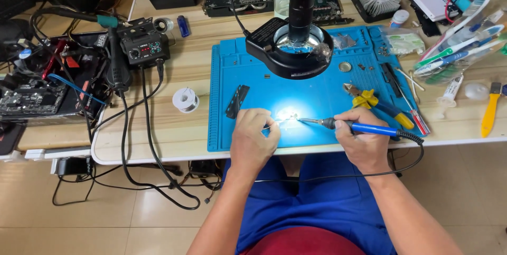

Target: Applying flux to a circuit board and soldering components under a digital microscope

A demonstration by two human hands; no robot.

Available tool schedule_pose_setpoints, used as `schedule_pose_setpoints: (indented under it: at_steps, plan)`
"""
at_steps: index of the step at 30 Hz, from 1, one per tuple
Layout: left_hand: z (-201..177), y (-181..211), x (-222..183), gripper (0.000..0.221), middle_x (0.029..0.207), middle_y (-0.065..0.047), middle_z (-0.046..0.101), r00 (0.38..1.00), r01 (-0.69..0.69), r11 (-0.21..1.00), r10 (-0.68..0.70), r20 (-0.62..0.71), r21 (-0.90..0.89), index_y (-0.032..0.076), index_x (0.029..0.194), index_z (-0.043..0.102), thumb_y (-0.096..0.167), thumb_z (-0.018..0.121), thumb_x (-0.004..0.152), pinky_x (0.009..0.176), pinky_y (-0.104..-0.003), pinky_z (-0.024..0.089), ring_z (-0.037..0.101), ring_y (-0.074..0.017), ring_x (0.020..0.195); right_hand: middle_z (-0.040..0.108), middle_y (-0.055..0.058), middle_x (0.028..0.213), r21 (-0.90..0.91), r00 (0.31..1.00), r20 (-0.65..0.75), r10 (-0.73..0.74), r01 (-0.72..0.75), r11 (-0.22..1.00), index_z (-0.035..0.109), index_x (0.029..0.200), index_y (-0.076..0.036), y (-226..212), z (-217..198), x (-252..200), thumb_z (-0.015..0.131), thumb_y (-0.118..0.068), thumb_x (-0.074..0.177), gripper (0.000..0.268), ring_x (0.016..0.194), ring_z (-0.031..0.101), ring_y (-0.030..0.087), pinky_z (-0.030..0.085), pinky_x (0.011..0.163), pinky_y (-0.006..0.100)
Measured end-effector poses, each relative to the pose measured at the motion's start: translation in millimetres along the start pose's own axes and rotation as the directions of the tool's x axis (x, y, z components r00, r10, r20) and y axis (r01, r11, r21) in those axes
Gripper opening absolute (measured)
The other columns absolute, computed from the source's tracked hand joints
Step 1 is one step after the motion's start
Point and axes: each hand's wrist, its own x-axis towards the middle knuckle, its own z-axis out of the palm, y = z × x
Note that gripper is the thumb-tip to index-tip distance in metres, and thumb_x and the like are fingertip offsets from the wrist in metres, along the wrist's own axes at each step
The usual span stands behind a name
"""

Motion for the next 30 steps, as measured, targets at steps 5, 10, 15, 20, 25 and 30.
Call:
schedule_pose_setpoints:
  at_steps: [5,10,15,20,25,30]
  plan:
    - [-1.8,2.7,2.5,0.010,0.093,-0.005,0.074,0.999,0.042,0.999,-0.042,0.033,-0.002,0.012,0.080,0.072,0.010,0.079,0.086,0.095,-0.039,0.060,0.073,-0.0280,0.101,0.058,0.003,0.058,-0.029,1.000,-0.012,-0.026,0.025,0.999,0.081,0.100,0.002,6.5,1.5,-0.3,0.078,-0.001,0.097,0.005,0.055,0.048,0.005,0.047,0.056,0.024]
    - [-1.0,4.3,5.8,0.010,0.094,-0.005,0.073,0.995,0.084,0.996,-0.083,0.052,-0.007,0.013,0.079,0.072,0.012,0.080,0.085,0.094,-0.039,0.060,0.072,-0.0279,0.101,0.059,0.004,0.057,-0.038,0.999,-0.021,-0.034,0.033,0.999,0.082,0.098,0.000,7.8,0.7,-1.6,0.080,-0.004,0.096,0.006,0.053,0.050,0.007,0.047,0.054,0.025]
    - [1.3,3.9,10.9,0.013,0.093,-0.003,0.072,0.981,0.167,0.986,-0.167,0.098,0.001,0.012,0.077,0.075,0.015,0.081,0.087,0.093,-0.040,0.059,0.069,-0.0271,0.102,0.048,-0.001,0.056,-0.063,0.996,-0.078,-0.036,0.031,0.998,0.080,0.100,0.002,-0.8,1.1,-3.5,0.075,-0.002,0.098,0.007,0.057,0.043,0.002,0.043,0.056,0.021]
    - [-2.8,11.7,19.8,0.016,0.091,-0.003,0.072,0.959,0.237,0.971,-0.241,0.153,0.039,0.012,0.075,0.076,0.019,0.083,0.086,0.090,-0.042,0.060,0.069,-0.0274,0.101,0.054,0.002,0.054,-0.106,0.995,-0.075,-0.071,0.063,0.992,0.082,0.099,-0.002,8.5,-1.1,-5.7,0.076,-0.007,0.096,0.008,0.050,0.047,0.006,0.044,0.052,0.024]
    - [-3.1,11.5,24.6,0.028,0.089,-0.002,0.071,0.927,0.307,0.949,-0.315,0.204,0.072,0.014,0.073,0.077,0.034,0.085,0.091,0.089,-0.042,0.061,0.068,-0.0260,0.100,0.054,0.000,0.054,-0.114,0.994,-0.067,-0.082,0.074,0.991,0.082,0.099,-0.005,7.3,0.2,-4.7,0.076,-0.009,0.095,0.008,0.049,0.048,0.005,0.045,0.052,0.023]
    - [-6.0,14.6,27.0,0.028,0.091,-0.001,0.072,0.908,0.330,0.938,-0.347,0.236,0.110,0.014,0.074,0.078,0.035,0.085,0.091,0.090,-0.042,0.062,0.068,-0.0256,0.103,0.058,0.001,0.058,-0.115,0.995,-0.039,-0.088,0.083,0.990,0.082,0.097,-0.008,10.5,0.2,-4.4,0.076,-0.011,0.095,0.008,0.052,0.052,0.008,0.050,0.055,0.025]
